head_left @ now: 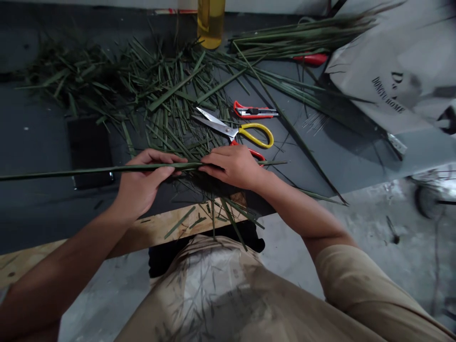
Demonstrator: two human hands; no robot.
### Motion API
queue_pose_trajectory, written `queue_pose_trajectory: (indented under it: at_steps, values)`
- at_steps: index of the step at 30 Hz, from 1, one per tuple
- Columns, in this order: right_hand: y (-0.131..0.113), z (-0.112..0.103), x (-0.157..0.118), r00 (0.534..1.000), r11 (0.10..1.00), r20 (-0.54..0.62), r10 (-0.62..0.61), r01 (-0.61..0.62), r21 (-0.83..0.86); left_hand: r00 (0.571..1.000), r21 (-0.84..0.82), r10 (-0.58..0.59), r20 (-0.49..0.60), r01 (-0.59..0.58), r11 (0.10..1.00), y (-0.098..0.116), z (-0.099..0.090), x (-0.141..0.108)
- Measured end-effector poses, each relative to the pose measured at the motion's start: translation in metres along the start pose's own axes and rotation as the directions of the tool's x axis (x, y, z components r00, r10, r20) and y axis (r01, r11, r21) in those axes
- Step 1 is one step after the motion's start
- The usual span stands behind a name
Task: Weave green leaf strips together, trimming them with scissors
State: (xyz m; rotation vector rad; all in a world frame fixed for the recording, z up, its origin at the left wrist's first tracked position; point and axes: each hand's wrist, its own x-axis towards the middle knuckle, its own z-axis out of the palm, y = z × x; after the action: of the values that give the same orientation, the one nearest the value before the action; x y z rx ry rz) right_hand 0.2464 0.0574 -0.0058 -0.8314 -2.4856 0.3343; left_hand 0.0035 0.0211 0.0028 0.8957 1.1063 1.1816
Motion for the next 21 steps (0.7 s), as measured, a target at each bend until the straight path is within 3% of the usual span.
queue_pose_trajectory:
  at_steps: [4,8,11,16,21]
  values:
    - [-0.004,0.006,0.001,0.999,0.995,-0.034,0.016,-0.019,-0.093,0.999,0.05,-0.003,-0.039,0.005,0.999,0.0,0.002,-0.002]
    - [-0.011,0.008,0.001,0.995,0.984,-0.092,-0.036,0.019,-0.175,0.987,0.074,0.106,-0.122,-0.098,0.992,-0.001,0.004,-0.002]
    - [-0.015,0.007,0.003,0.998,0.976,-0.056,-0.011,-0.001,-0.216,0.983,0.077,0.16,-0.095,-0.153,0.985,-0.002,0.003,-0.001]
    - [-0.015,0.007,0.005,1.0,0.977,-0.024,-0.017,0.012,-0.214,0.987,0.053,0.152,-0.054,-0.15,0.987,-0.002,0.003,0.0]
    - [-0.008,0.014,0.005,0.998,0.98,0.024,-0.064,0.067,-0.188,0.992,0.199,0.119,0.036,-0.124,0.972,-0.007,0.001,-0.004]
